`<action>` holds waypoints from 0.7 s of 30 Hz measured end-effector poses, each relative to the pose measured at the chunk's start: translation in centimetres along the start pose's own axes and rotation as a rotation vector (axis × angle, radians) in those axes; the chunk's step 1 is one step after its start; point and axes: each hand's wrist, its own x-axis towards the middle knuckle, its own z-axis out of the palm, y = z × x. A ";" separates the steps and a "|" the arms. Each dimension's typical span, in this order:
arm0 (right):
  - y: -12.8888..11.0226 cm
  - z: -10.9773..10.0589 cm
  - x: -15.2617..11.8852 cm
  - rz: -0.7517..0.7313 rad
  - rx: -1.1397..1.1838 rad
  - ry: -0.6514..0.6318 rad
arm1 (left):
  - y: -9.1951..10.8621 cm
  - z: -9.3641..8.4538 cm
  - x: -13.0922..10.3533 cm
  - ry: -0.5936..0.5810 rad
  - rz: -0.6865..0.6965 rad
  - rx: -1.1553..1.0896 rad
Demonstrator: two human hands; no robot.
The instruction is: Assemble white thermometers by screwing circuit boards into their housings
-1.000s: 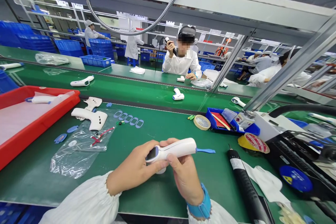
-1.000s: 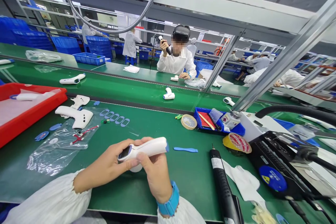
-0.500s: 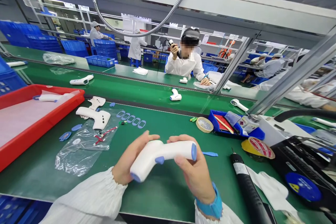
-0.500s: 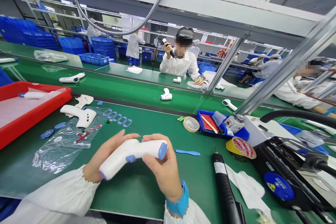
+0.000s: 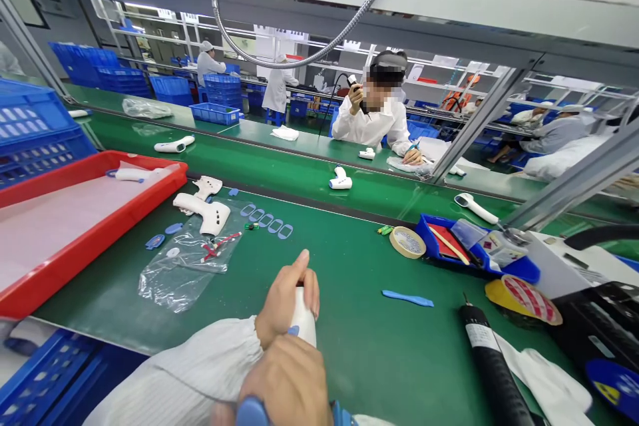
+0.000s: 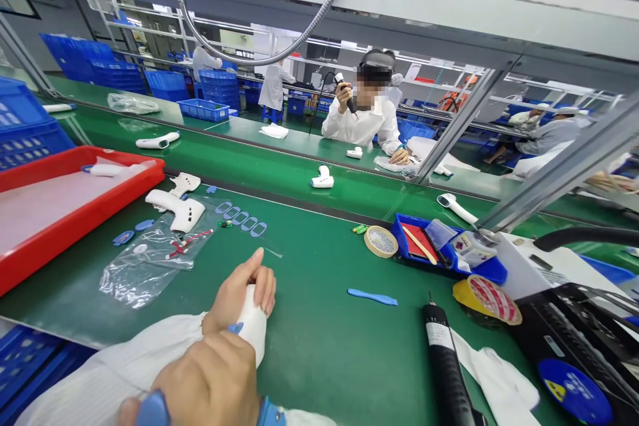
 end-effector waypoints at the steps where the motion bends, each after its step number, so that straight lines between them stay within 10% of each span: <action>1: -0.2 0.2 -0.2 0.030 -0.006 0.021 | -0.1 0.0 0.0 0.018 0.005 0.072; 12: 4.3 -8.0 1.9 0.477 0.181 -0.132 | 2.3 -1.5 1.9 0.026 0.050 0.688; 15: 5.5 -12.4 1.0 0.605 0.095 -0.276 | 2.3 -1.4 3.1 -0.022 0.128 1.012; 21: 6.5 -25.1 2.6 0.366 -0.594 -0.306 | 0.9 -0.6 5.7 -0.150 0.104 1.431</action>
